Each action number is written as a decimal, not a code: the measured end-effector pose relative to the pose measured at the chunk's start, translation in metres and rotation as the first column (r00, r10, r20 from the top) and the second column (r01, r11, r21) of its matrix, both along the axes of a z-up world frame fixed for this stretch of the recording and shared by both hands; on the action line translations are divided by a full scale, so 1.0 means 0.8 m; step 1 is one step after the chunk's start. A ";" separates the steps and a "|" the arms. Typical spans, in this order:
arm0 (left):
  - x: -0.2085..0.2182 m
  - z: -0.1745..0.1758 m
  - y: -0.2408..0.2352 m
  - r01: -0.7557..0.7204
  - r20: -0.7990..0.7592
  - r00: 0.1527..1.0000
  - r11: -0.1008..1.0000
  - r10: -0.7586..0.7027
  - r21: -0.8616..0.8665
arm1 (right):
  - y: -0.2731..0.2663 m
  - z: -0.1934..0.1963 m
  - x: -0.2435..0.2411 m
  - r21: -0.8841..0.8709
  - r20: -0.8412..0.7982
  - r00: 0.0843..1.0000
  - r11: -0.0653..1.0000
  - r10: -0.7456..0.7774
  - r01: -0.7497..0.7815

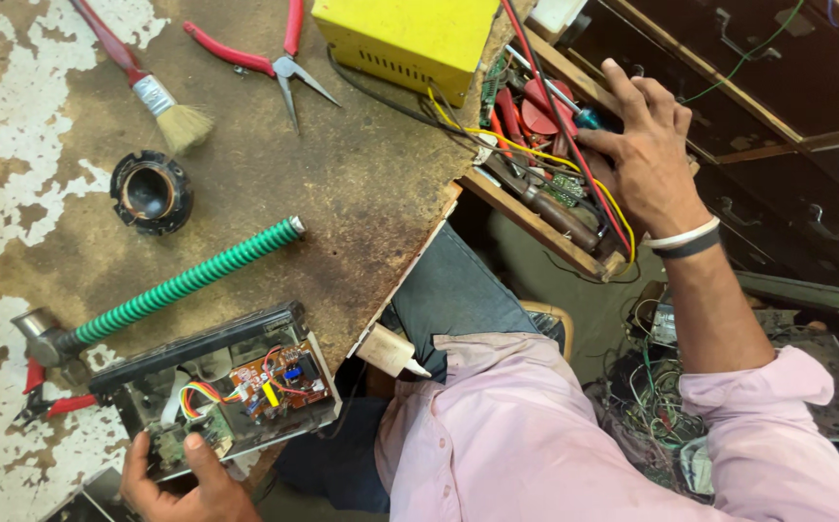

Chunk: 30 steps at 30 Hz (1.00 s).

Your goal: The person opens a small electronic device and uses a multimeter to test the circuit board. They probe various points on the board with the multimeter leads while holding the device steady. The person also uses a small tool to adjust components on the board.

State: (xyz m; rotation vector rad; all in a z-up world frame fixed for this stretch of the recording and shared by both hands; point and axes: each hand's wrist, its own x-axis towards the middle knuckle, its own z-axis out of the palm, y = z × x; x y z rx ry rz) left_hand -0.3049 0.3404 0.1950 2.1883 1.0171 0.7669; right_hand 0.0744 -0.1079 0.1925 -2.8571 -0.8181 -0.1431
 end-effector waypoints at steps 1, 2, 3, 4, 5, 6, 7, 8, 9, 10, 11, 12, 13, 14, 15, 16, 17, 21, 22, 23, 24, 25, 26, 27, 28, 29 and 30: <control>0.001 0.003 -0.002 -0.009 -0.006 1.000 1.000 0.008 -0.018 | 0.001 0.001 0.003 -0.025 0.019 1.000 1.000 0.016 -0.016; 0.001 0.006 -0.003 -0.017 -0.011 1.000 0.999 0.017 -0.037 | 0.000 0.002 0.004 -0.021 -0.008 0.999 0.999 0.033 -0.033; 0.002 0.008 -0.004 -0.025 -0.015 1.000 0.998 0.024 -0.055 | -0.001 0.004 0.006 -0.017 -0.034 0.998 0.999 0.049 -0.050; 0.003 0.009 -0.005 -0.023 -0.023 0.999 0.999 0.023 -0.033 | -0.002 0.006 0.007 -0.012 -0.059 0.996 0.998 0.066 -0.067; 0.003 0.011 -0.004 -0.019 -0.033 0.999 1.000 0.019 -0.011 | -0.004 0.008 0.006 0.005 -0.067 0.997 0.999 0.044 -0.044; 0.003 0.011 -0.003 -0.014 -0.042 0.999 1.000 0.015 0.012 | -0.004 0.009 0.005 0.022 -0.076 0.997 1.000 0.022 -0.021; 0.003 0.012 -0.002 -0.012 -0.070 0.997 0.999 0.015 0.048 | -0.005 0.009 0.004 0.039 -0.084 0.996 0.999 0.000 0.003; 0.003 0.012 -0.001 -0.008 -0.098 0.995 0.996 0.016 0.085 | -0.005 0.007 0.004 0.067 -0.083 0.997 0.998 -0.003 0.008; 0.004 0.011 -0.001 -0.002 -0.126 0.992 0.993 0.018 0.119 | -0.004 0.005 0.003 0.094 -0.084 0.996 0.995 -0.007 0.015; 0.004 0.011 -0.001 -0.009 -0.121 0.992 0.995 0.022 0.104 | -0.003 0.002 0.003 0.120 -0.085 0.996 0.993 -0.011 0.021; 0.004 0.011 -0.001 -0.015 -0.115 0.993 0.996 0.025 0.090 | -0.003 -0.001 0.003 0.105 -0.060 0.998 0.994 0.000 0.007; 0.004 0.012 -0.002 -0.021 -0.110 0.994 0.997 0.029 0.075 | -0.002 -0.003 0.004 0.089 -0.035 0.999 0.996 0.011 -0.007; 0.005 0.013 -0.003 -0.015 -0.107 0.994 0.997 0.024 0.079 | 0.000 -0.006 0.006 0.075 -0.011 1.000 0.997 0.024 -0.023; 0.006 0.015 -0.003 -0.010 -0.103 0.994 0.997 0.019 0.083 | 0.002 -0.008 0.009 0.107 -0.050 0.998 0.994 0.023 -0.017; 0.008 0.016 -0.004 -0.005 -0.099 0.995 0.996 0.013 0.086 | 0.004 -0.009 0.013 0.138 -0.088 0.996 0.990 0.022 -0.010; 0.009 0.017 -0.005 -0.013 -0.077 0.997 0.998 0.018 0.057 | 0.006 -0.009 0.017 0.168 -0.125 0.992 0.986 0.023 -0.002; 0.011 0.018 -0.006 -0.020 -0.055 0.998 0.999 0.022 0.028 | 0.007 -0.007 0.021 0.141 -0.108 0.993 0.989 0.053 -0.038; 0.013 0.021 -0.009 -0.013 -0.042 0.999 0.999 0.015 0.049 | 0.013 0.007 0.030 0.092 -0.123 0.983 0.988 0.135 -0.124; 0.011 0.021 -0.010 -0.019 -0.030 0.999 0.999 0.020 0.027 | 0.014 0.011 0.028 0.097 -0.149 0.978 0.987 0.145 -0.132; 0.011 0.020 -0.010 -0.023 -0.018 1.000 1.000 0.023 0.006 | 0.013 0.015 0.025 0.135 -0.147 0.979 0.983 0.143 -0.124; 0.010 0.020 -0.008 -0.026 -0.005 1.000 1.000 0.026 -0.016 | 0.011 0.019 0.021 0.172 -0.145 0.979 0.978 0.142 -0.116; 0.009 0.019 -0.006 -0.023 -0.039 0.999 0.999 0.024 0.031 | 0.007 0.023 0.017 0.209 -0.145 0.979 0.972 0.140 -0.108; 0.008 0.017 -0.005 -0.018 -0.074 0.997 0.997 0.023 0.078 | 0.002 0.026 0.012 0.262 -0.176 0.979 0.964 0.101 -0.052; 0.007 0.016 -0.004 -0.007 -0.113 0.993 0.993 0.020 0.121 | -0.005 0.028 0.005 0.311 -0.214 0.975 0.950 0.060 0.010; 0.006 0.014 -0.003 -0.009 -0.100 0.995 0.994 0.021 0.113 | -0.009 0.028 -0.001 0.356 -0.253 0.967 0.932 0.021 0.073; 0.006 0.013 -0.002 -0.009 -0.087 0.996 0.995 0.018 0.103 | -0.013 0.026 -0.006 0.358 -0.247 0.969 0.931 0.028 0.064; 0.008 0.011 -0.002 -0.009 -0.073 0.997 0.996 0.015 0.093 | -0.017 0.024 -0.010 0.361 -0.240 0.970 0.931 0.036 0.055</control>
